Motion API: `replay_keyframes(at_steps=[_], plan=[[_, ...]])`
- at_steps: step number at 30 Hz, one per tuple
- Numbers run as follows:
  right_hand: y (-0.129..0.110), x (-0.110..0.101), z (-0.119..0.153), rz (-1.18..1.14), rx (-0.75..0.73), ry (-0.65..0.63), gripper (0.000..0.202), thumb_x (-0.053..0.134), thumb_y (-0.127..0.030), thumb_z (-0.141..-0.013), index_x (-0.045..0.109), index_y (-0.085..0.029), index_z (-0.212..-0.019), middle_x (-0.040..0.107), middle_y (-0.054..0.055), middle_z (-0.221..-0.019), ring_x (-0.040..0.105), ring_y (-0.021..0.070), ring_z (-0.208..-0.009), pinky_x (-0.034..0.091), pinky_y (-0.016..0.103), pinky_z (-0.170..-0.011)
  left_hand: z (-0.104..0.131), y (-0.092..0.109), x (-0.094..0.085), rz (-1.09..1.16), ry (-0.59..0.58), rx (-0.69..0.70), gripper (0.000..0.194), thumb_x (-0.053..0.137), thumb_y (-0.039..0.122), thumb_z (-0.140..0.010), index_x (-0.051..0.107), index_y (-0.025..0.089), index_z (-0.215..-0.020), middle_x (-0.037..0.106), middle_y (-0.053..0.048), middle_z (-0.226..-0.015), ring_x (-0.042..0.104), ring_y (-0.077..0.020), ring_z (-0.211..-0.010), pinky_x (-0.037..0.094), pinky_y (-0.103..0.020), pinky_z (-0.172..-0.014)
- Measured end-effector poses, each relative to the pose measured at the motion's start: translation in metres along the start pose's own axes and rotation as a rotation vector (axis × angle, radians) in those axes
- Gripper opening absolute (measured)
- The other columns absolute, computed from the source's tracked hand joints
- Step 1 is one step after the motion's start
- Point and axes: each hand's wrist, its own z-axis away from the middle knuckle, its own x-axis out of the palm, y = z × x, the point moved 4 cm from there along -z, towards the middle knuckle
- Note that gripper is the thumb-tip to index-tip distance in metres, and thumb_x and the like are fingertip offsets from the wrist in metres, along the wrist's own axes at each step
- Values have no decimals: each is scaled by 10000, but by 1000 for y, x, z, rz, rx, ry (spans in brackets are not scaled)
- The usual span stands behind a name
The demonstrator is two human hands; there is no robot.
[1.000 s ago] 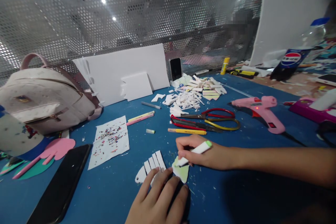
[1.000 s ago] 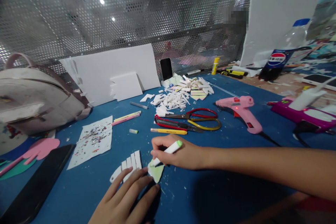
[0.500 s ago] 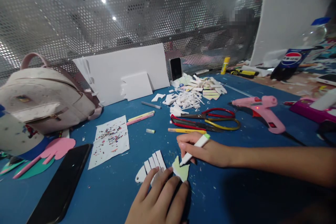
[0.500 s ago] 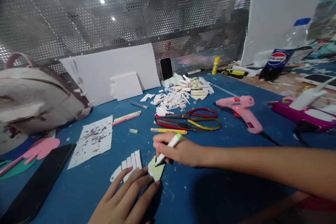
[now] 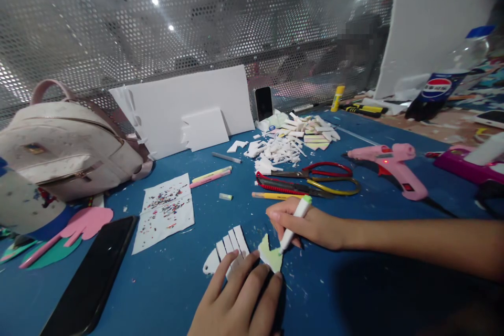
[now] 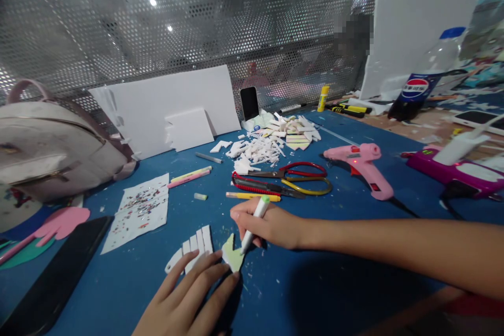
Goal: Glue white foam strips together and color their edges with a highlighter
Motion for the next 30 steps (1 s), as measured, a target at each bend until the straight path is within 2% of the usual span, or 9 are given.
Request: replay_keyframes(at_steps=[9,15,21,25,30], plan=[[2,-1,0,-14,22,22,597,468,-648,-976,555,-163,-639,553,0,-604,474,90,-448,347,216,-427,0,0,1,11,-3,-21,438,417,397,-1076,588,204,-1431,663,-22,-1285,503,-252,-1315,64,-482,-1288],[-3,-3,-1,-12,-1,25,595,469,-672,-973,576,-163,-682,555,-7,-631,505,100,-502,389,226,-483,0,0,-1,-5,18,-10,436,415,408,-1075,604,208,-1413,664,-24,-1279,523,-238,-1304,50,-471,-1297],[-2,-2,-1,8,14,33,642,443,-696,-979,555,-175,-620,520,-13,-545,471,109,-473,371,247,-481,-12,-2,-5,7,74,-108,485,466,490,-1032,569,233,-1430,654,-92,-1298,564,-273,-1293,384,-472,-1195],[-3,-4,-1,6,7,72,625,444,-692,-981,568,-182,-642,519,-15,-552,496,125,-512,398,260,-520,-20,-2,-6,21,72,-132,514,474,508,-1020,545,230,-1447,640,-105,-1320,560,-288,-1302,393,-497,-1191],[-2,-3,-2,5,26,75,641,443,-697,-979,555,-189,-604,511,-15,-516,481,126,-490,397,267,-513,-11,1,-4,10,59,-99,465,476,469,-1035,580,226,-1417,659,-81,-1283,563,-261,-1285,380,-457,-1194]])
